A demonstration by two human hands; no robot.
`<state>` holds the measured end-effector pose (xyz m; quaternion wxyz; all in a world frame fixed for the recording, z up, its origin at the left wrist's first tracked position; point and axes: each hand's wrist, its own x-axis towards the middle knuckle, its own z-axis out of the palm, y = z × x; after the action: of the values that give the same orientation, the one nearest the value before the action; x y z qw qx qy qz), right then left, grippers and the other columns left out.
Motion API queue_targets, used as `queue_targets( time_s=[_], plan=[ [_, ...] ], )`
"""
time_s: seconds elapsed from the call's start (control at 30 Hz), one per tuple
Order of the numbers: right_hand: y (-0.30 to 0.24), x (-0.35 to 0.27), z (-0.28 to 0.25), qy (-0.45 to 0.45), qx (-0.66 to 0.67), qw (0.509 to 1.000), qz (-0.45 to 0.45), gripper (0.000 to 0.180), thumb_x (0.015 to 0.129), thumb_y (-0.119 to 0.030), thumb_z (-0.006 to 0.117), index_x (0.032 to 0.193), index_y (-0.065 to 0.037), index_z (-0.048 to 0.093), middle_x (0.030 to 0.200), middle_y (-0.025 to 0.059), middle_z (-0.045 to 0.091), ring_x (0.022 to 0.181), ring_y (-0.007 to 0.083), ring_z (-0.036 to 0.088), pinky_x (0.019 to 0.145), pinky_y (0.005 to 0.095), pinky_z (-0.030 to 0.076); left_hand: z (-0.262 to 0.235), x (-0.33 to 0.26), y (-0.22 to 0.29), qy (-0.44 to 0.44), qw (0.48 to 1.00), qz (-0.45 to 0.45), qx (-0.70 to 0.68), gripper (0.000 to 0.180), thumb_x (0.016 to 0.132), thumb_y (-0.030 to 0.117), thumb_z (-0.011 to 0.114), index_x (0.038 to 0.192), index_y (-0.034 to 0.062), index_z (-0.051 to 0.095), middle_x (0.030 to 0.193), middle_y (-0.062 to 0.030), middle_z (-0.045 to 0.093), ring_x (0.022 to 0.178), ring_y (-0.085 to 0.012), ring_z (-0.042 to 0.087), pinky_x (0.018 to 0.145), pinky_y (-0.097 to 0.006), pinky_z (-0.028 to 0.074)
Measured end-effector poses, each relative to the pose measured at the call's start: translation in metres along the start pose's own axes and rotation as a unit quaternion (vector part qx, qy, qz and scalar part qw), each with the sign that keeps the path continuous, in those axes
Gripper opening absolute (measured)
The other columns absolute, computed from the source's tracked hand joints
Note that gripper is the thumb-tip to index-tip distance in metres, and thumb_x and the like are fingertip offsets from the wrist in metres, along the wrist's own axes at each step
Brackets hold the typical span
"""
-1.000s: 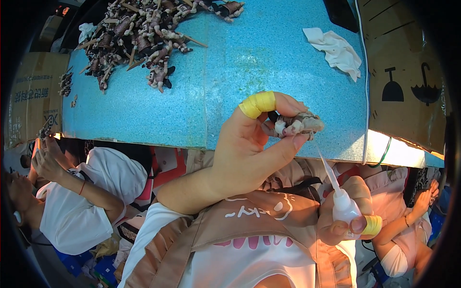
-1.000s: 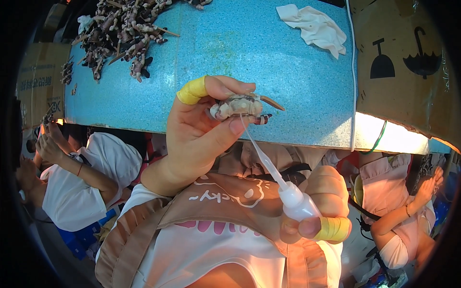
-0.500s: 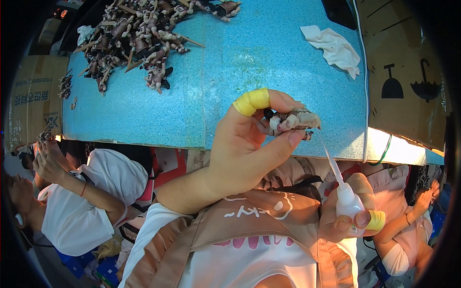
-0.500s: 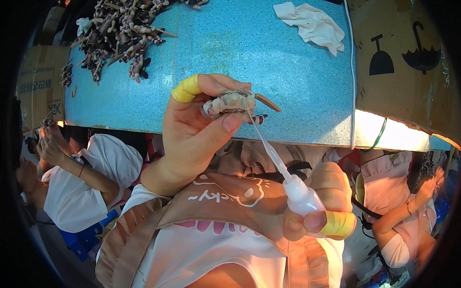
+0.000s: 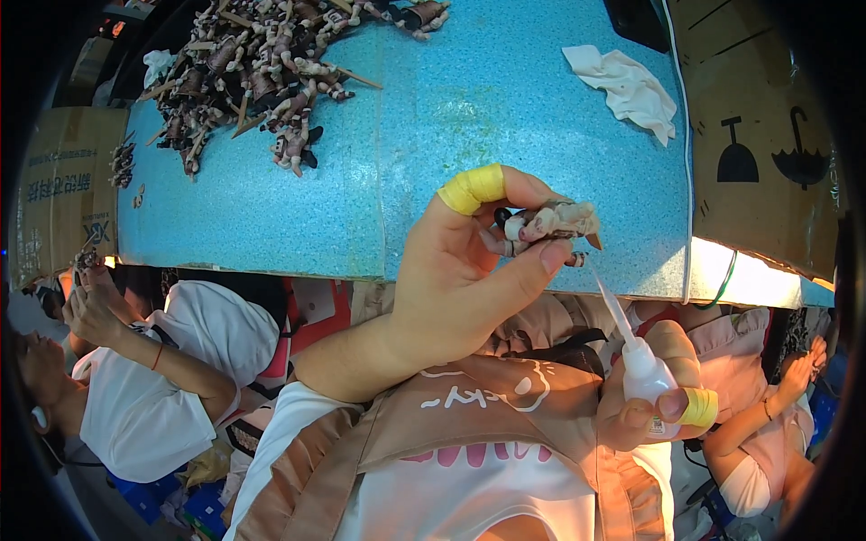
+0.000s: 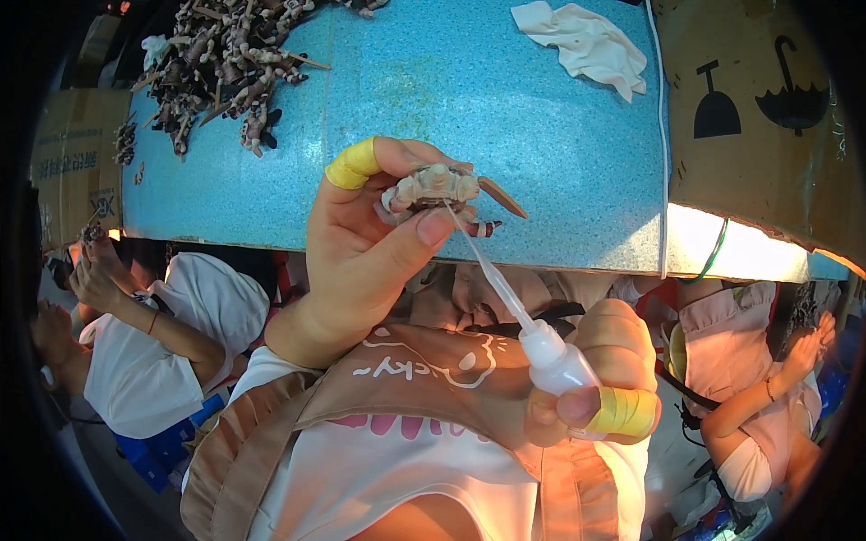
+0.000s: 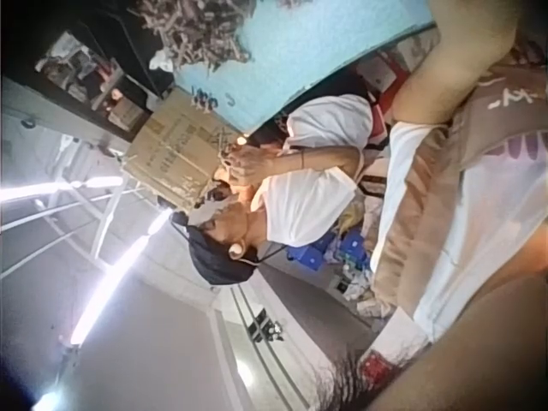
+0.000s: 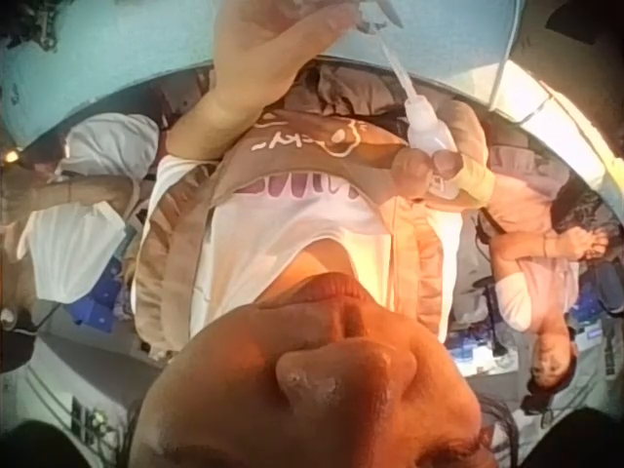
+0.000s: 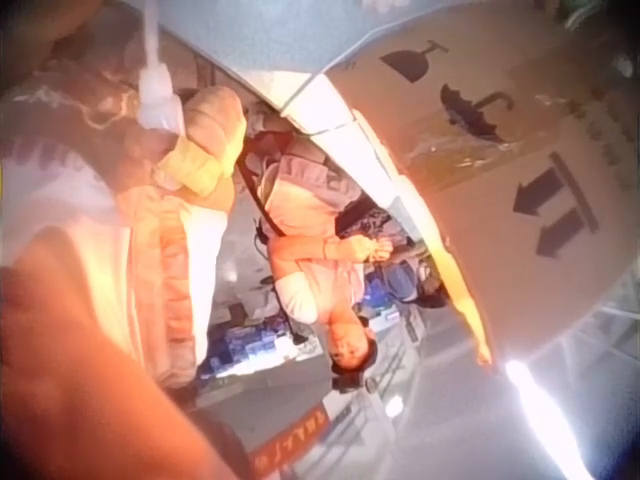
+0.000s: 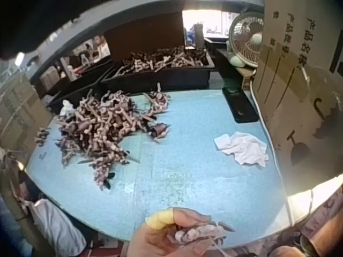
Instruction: The person applies glue from a squeeze bottle onto action figure components and attaches the parts together by hand.
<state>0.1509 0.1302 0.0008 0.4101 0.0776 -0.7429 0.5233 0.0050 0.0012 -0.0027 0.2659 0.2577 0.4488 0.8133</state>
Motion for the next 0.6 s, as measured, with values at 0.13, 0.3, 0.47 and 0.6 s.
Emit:
queue_targets(
  time_s=[0.13,0.3,0.47,0.6],
  plan=[
    [0.001,0.0,0.0,-0.014,0.009,1.0,0.022,0.035,0.065,-0.006,0.07,0.092,-0.013,0.049,0.071,0.0004,0.051,0.052,0.016,0.042,0.047,0.0287,0.03,-0.003,-0.001,-0.002,0.01,1.0,0.005,-0.012,0.033,0.08,-0.005,0.058,0.108,0.0036,0.044,0.103,-0.0124,0.051,0.095,-0.0202,0.055,0.078,-0.034,0.05],
    [0.007,-0.014,0.03,0.326,0.101,0.939,0.041,0.021,0.072,-0.005,0.062,0.087,-0.013,0.049,0.077,-0.0028,0.051,0.061,0.0111,0.043,0.051,0.0279,0.034,0.0,0.004,0.002,0.035,0.998,-0.008,-0.042,0.034,0.079,-0.006,0.06,0.108,0.0006,0.043,0.097,-0.0103,0.055,0.087,-0.0147,0.055,0.079,-0.03,0.047],
    [0.029,0.03,0.014,0.14,0.01,0.935,0.325,0.024,0.077,-0.002,0.058,0.1,0.002,0.053,0.091,0.0053,0.056,0.083,0.0164,0.053,0.082,0.0309,0.041,-0.004,0.001,0.005,0.064,0.997,-0.033,-0.034,0.035,0.079,-0.005,0.06,0.109,-0.0004,0.043,0.097,-0.0115,0.055,0.086,-0.0165,0.055,0.079,-0.032,0.048],
    [0.078,0.036,0.003,0.026,-0.127,0.973,0.191,0.029,0.071,-0.006,0.066,0.098,-0.005,0.054,0.087,0.0094,0.056,0.085,0.0249,0.054,0.073,0.0328,0.042,-0.004,0.001,0.003,0.101,0.994,-0.037,-0.01,0.036,0.079,-0.003,0.058,0.112,0.0003,0.043,0.1,-0.0128,0.054,0.088,-0.0198,0.056,0.078,-0.037,0.049]
  ],
)
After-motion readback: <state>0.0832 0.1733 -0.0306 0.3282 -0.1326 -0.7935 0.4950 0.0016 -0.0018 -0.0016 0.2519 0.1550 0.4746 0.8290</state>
